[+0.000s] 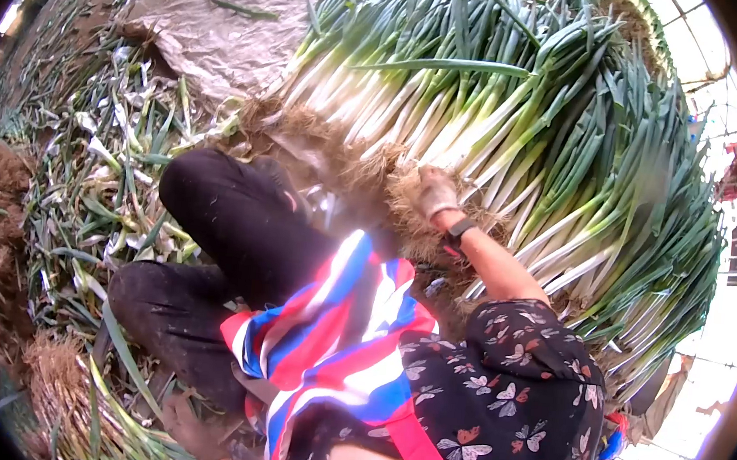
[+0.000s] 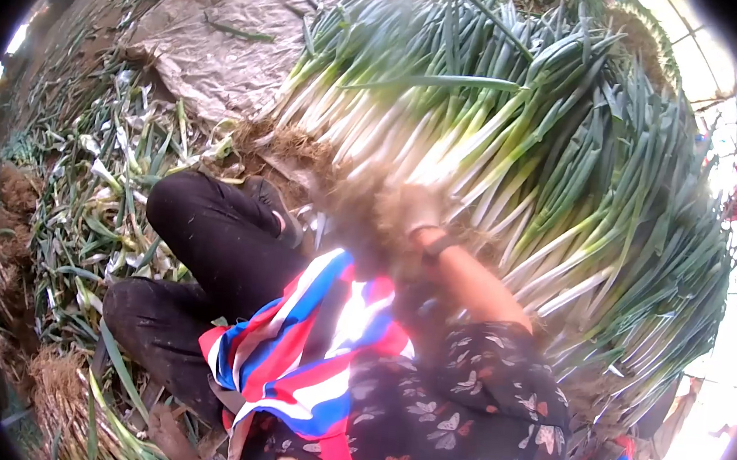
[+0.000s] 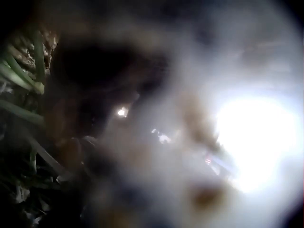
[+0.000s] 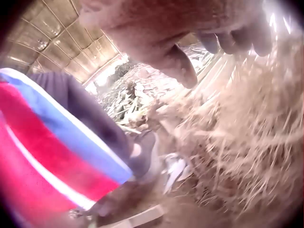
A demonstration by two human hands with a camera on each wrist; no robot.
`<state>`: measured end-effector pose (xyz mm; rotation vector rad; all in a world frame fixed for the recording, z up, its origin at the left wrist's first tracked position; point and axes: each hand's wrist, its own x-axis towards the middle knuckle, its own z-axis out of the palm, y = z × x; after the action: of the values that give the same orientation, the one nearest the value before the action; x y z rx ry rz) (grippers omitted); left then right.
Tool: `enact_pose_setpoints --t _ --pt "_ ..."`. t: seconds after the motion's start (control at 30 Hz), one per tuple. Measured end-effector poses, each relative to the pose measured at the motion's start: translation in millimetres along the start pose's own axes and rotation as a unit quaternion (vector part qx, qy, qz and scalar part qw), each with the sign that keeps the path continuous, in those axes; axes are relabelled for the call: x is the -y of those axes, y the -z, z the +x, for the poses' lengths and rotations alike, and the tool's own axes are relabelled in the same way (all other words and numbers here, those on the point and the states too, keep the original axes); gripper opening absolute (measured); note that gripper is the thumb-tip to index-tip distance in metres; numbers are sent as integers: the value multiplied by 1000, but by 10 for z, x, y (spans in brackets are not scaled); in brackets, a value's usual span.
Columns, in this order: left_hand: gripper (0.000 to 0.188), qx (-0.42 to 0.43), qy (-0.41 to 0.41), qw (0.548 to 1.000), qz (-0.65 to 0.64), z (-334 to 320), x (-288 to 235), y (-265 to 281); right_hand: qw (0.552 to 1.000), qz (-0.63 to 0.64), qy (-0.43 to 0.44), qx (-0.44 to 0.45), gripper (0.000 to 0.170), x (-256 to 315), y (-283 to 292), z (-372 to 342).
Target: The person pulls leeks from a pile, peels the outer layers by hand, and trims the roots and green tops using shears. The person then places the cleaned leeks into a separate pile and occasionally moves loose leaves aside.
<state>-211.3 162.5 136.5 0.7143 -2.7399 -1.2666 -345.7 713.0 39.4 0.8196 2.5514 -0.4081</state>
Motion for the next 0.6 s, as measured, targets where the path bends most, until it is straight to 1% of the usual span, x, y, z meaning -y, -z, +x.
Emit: enact_pose_setpoints --t 0.03,0.07,0.1,0.13,0.17,0.2,0.23,0.27,0.3,0.33,0.4,0.43,0.53,0.57,0.6 --pt "30 -16 -9 999 29 -27 203 30 999 35 -21 13 44 -240 -56 348" --pt "32 -25 -27 997 75 -41 432 74 999 -22 -7 -48 45 -331 29 521" --pt "34 -38 -50 990 128 -72 672 105 991 -110 -15 -80 46 -358 313 611" --pt "36 -47 -84 976 193 -79 944 135 993 -68 -25 -95 50 -500 467 839" --pt "38 -49 -147 948 278 -65 1249 157 970 -103 -21 -221 48 -772 433 1270" --pt "40 -52 -227 898 373 -24 1575 159 959 -136 -56 -242 43 -810 701 1388" --pt "42 -76 -340 805 480 40 1955 151 934 -186 -63 -298 39 -954 823 1617" --pt "41 -39 -266 850 454 20 1934 97 922 -183 -56 -335 40 -1172 939 1902" --pt "41 -5 -202 877 436 55 1901 -38 923 -193 -74 -324 41 -1234 1103 2023" --pt "40 24 -146 892 427 68 1874 -138 923 -204 -91 -312 41 -1330 1244 2164" --pt "39 59 -93 900 422 143 1837 -263 910 -236 -90 -329 45 -1476 1386 2374" --pt "38 74 -75 901 421 190 1821 -315 913 -254 -101 -302 46 -1513 1429 2411" --pt "37 109 -37 898 424 286 1829 -389 902 -285 -109 -305 50 -1619 1428 2590" --pt "36 118 -32 897 424 298 1840 -405 916 -268 -99 -280 42 -1658 1409 2618" --pt "36 128 -29 897 422 325 1848 -404 944 -183 -171 -214 30 -1482 1491 2646"
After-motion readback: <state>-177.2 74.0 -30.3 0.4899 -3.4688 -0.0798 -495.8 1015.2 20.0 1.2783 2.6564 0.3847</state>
